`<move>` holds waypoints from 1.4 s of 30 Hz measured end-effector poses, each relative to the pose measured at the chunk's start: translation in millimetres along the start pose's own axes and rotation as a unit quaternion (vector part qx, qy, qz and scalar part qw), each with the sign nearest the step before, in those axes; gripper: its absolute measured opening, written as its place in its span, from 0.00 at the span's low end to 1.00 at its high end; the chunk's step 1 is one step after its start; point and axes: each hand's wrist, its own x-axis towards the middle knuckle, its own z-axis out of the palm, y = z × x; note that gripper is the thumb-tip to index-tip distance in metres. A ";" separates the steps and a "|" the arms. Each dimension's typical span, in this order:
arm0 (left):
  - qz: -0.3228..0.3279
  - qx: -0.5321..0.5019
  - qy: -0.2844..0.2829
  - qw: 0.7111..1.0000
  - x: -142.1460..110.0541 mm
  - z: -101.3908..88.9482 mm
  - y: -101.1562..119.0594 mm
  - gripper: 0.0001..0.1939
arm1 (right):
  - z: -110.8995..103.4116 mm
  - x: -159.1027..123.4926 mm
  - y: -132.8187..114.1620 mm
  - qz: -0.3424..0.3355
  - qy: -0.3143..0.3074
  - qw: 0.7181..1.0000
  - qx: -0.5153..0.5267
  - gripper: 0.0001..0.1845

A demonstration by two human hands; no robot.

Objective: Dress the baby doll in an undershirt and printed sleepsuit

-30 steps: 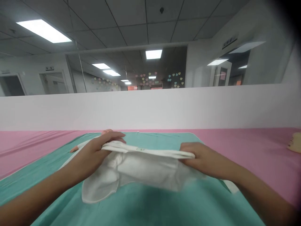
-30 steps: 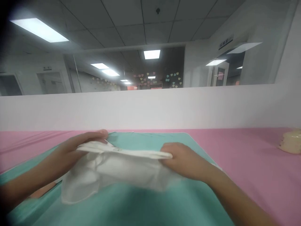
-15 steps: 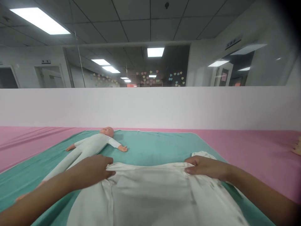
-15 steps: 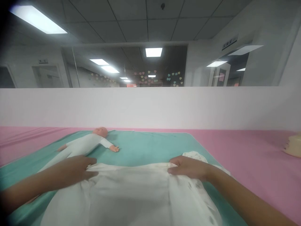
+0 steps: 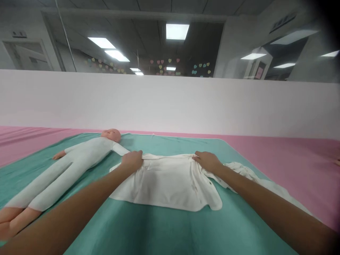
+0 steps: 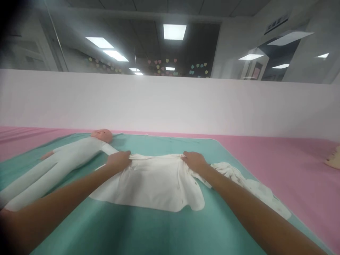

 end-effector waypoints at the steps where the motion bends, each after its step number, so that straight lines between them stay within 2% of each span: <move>1: -0.002 0.001 0.025 1.000 3.4 5.9 3.4 0.18 | 3.7 7.5 0.4 0.005 0.009 1.000 -0.011 0.21; 3: 0.023 0.005 0.111 0.994 2.1 14.1 13.4 0.24 | 7.7 20.5 1.6 0.013 0.017 1.000 -0.022 0.22; 5: 0.100 -0.004 0.203 0.974 -10.9 18.4 26.3 0.29 | 8.1 28.6 2.0 0.023 0.030 0.999 -0.027 0.21; 6: 0.151 -0.017 0.228 0.962 -21.0 19.7 32.2 0.29 | 7.4 30.0 1.3 0.024 0.044 0.998 -0.028 0.20; 7: 0.202 -0.040 0.229 0.951 -32.8 20.6 36.7 0.28 | 6.4 28.7 -0.3 0.021 0.064 0.997 -0.025 0.18; 9: 0.292 -0.098 0.185 0.933 -58.5 22.6 38.8 0.25 | 4.0 16.1 -6.9 0.000 0.110 0.994 -0.002 0.18; 11: 0.356 -0.144 0.117 0.916 -82.3 25.3 30.1 0.25 | 2.2 -12.1 -16.7 -0.046 0.146 0.987 0.051 0.18; 13: 0.380 -0.164 0.076 0.907 -100.5 28.5 13.9 0.26 | 1.9 -53.0 -25.9 -0.090 0.157 0.977 0.115 0.20; 15: 0.366 -0.169 0.075 0.912 -111.6 30.9 -3.5 0.23 | 3.3 -97.4 -30.4 -0.120 0.120 0.973 0.153 0.23; 17: 0.350 -0.160 0.090 0.919 -116.6 31.8 -15.9 0.19 | 5.7 -133.9 -28.8 -0.110 0.069 0.974 0.185 0.27; 20: 0.350 -0.125 0.115 0.921 -118.0 31.0 -22.0 0.17 | 9.1 -159.0 -20.8 -0.109 -0.011 0.970 0.215 0.33; 22: 0.350 -0.103 0.131 0.922 -117.4 30.8 -21.4 0.19 | 11.4 -158.0 -17.2 -0.102 -0.005 0.971 0.216 0.28; 24: 0.342 -0.086 0.144 0.925 -116.5 31.6 -21.3 0.23 | 14.3 -150.6 -17.1 -0.103 0.035 0.974 0.200 0.22; 26: 0.325 -0.071 0.148 0.932 -115.7 32.9 -23.0 0.25 | 17.3 -143.4 -19.3 -0.118 0.073 0.974 0.177 0.21; 29: 0.296 -0.056 0.141 0.943 -115.9 33.5 -26.3 0.19 | 19.2 -138.8 -22.6 -0.131 0.105 0.974 0.152 0.21; 32: 0.281 -0.056 0.134 0.949 -120.1 29.6 -25.7 0.16 | 17.4 -140.7 -21.9 -0.115 0.132 0.975 0.138 0.16; 37: 0.245 -0.133 0.119 0.953 -129.4 20.2 -19.1 0.11 | 14.4 -149.7 -15.6 -0.107 0.168 0.971 0.131 0.14; 39: 0.213 -0.185 0.112 0.953 -127.8 19.8 -20.8 0.11 | 15.2 -151.7 -12.5 -0.085 0.162 0.971 0.151 0.13; 42: 0.130 -0.239 0.137 0.952 -117.5 22.6 -33.7 0.13 | 19.7 -147.7 -3.3 0.006 0.154 0.966 0.207 0.10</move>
